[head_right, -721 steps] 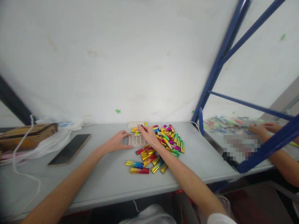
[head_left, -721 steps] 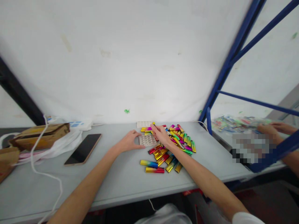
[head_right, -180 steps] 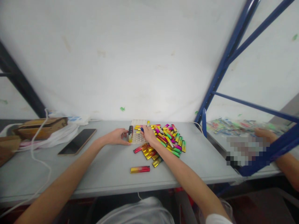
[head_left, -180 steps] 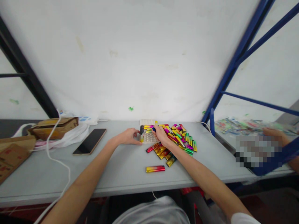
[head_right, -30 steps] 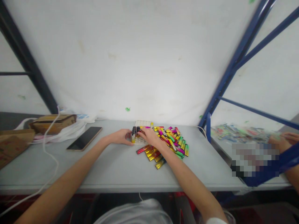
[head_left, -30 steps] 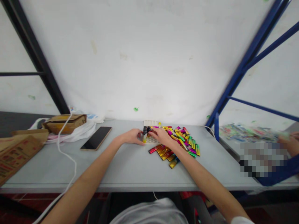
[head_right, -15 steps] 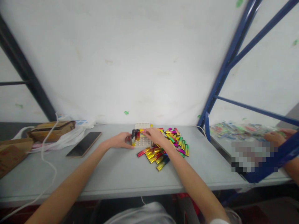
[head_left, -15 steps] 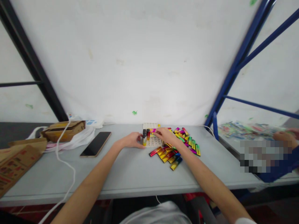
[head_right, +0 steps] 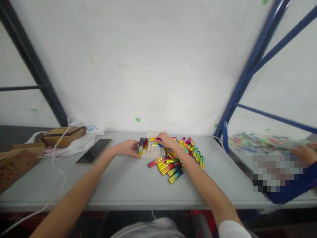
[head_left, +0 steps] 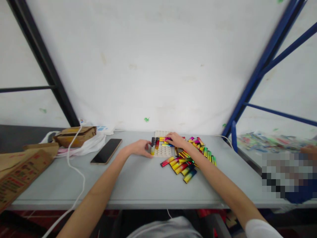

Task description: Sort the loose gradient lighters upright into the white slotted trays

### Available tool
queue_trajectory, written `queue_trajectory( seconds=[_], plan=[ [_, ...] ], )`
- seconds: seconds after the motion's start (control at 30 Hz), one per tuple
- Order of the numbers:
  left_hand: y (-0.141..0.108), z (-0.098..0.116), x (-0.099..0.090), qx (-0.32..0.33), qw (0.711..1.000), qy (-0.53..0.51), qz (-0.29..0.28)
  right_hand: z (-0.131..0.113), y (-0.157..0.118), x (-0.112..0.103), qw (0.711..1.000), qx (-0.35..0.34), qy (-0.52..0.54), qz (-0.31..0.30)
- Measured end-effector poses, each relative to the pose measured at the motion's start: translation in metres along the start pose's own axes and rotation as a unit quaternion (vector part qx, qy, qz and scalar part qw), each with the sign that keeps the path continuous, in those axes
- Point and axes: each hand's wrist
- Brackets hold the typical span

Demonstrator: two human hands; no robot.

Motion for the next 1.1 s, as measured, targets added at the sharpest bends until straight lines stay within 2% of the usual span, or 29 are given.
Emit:
queue_trajectory(
  seconds=[0.27, 0.5, 0.87, 1.0, 1.1],
  plan=[
    [-0.006, -0.007, -0.010, -0.023, 0.999, -0.002, -0.027, 0.002, -0.013, -0.004, 0.999, 0.017, -0.008, 0.028],
    [-0.006, -0.004, -0.005, -0.009, 0.999, -0.050, -0.010, -0.002, 0.004, -0.019, 0.996, 0.059, -0.010, -0.063],
    [-0.003, 0.015, 0.003, 0.023, 0.999, -0.039, 0.022, -0.014, 0.020, -0.026, 0.993, 0.050, 0.023, -0.105],
    [-0.004, 0.021, 0.005, 0.029, 0.999, -0.029, 0.035, -0.014, 0.020, -0.036, 0.995, 0.057, 0.026, -0.073],
    [-0.003, 0.026, 0.007, 0.029, 0.998, -0.021, 0.052, -0.013, 0.009, -0.050, 0.994, 0.083, 0.068, -0.003]
  ],
)
Point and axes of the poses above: each hand's wrist, its own y-axis towards the middle knuckle, its own x-axis out of the palm, z = x × y, and after that the axes turned 12 degrees about z, right-handed
